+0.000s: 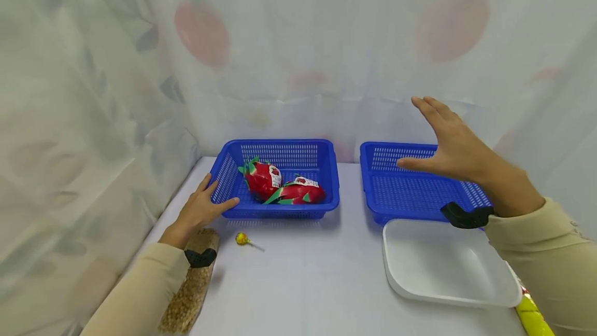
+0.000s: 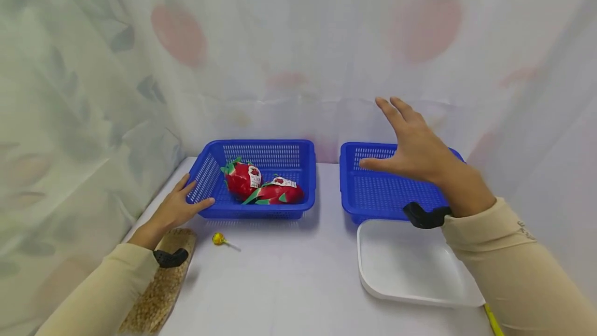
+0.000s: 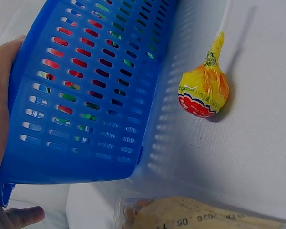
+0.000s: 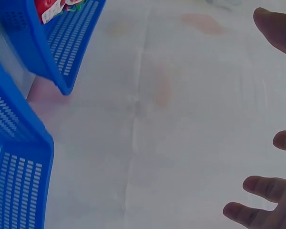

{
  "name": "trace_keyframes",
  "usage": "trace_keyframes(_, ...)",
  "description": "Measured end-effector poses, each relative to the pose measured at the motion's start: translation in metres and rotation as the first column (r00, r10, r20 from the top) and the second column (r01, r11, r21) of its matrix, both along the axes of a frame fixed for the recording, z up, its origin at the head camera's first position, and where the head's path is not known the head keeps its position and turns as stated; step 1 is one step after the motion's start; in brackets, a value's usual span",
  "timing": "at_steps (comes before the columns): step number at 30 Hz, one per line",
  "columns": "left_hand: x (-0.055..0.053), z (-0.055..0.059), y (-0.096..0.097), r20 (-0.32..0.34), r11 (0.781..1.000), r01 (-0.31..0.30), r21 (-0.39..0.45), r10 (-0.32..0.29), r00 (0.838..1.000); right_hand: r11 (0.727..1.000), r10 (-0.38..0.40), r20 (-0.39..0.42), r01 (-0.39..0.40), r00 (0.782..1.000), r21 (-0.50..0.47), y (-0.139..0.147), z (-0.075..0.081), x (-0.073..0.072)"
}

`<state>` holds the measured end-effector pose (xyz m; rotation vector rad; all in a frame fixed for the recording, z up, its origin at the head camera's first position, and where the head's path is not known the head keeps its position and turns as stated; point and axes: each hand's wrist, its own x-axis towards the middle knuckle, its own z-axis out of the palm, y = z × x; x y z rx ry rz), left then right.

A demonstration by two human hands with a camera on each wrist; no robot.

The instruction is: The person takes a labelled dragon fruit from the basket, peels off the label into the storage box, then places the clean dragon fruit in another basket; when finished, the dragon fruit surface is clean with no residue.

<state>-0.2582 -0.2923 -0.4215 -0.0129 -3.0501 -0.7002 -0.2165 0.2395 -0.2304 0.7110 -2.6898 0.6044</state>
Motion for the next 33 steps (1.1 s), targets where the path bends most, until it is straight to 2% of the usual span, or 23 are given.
trace_keyframes(5, 0.002, -0.002, -0.001, 0.0, 1.0, -0.006, 0.0, 0.006, 1.0, 0.997, 0.081, 0.037, -0.081, 0.996, -0.015, -0.019, -0.004, -0.012)
trace_keyframes(10, 0.002, 0.0, -0.003, 0.007, 1.0, -0.005, 0.002, 0.005, 1.0, 0.988, 0.151, 0.094, -0.15, 0.984, -0.018, -0.041, -0.007, -0.028)
trace_keyframes(17, 0.001, 0.003, -0.006, 0.008, 1.0, -0.015, 0.008, 0.015, 1.0, 0.981, 0.188, 0.22, -0.195, 0.957, 0.007, -0.073, -0.013, -0.052)
trace_keyframes(24, 0.0, 0.002, -0.006, -0.001, 1.0, -0.006, 0.012, 0.007, 1.0, 0.965, 0.245, 0.355, -0.264, 0.902, 0.006, -0.094, -0.022, -0.071)
trace_keyframes(33, -0.001, -0.001, 0.0, -0.013, 1.0, 0.004, 0.028, -0.004, 1.0, 0.942, 0.31, 0.503, -0.332, 0.807, -0.048, -0.114, -0.045, -0.096)
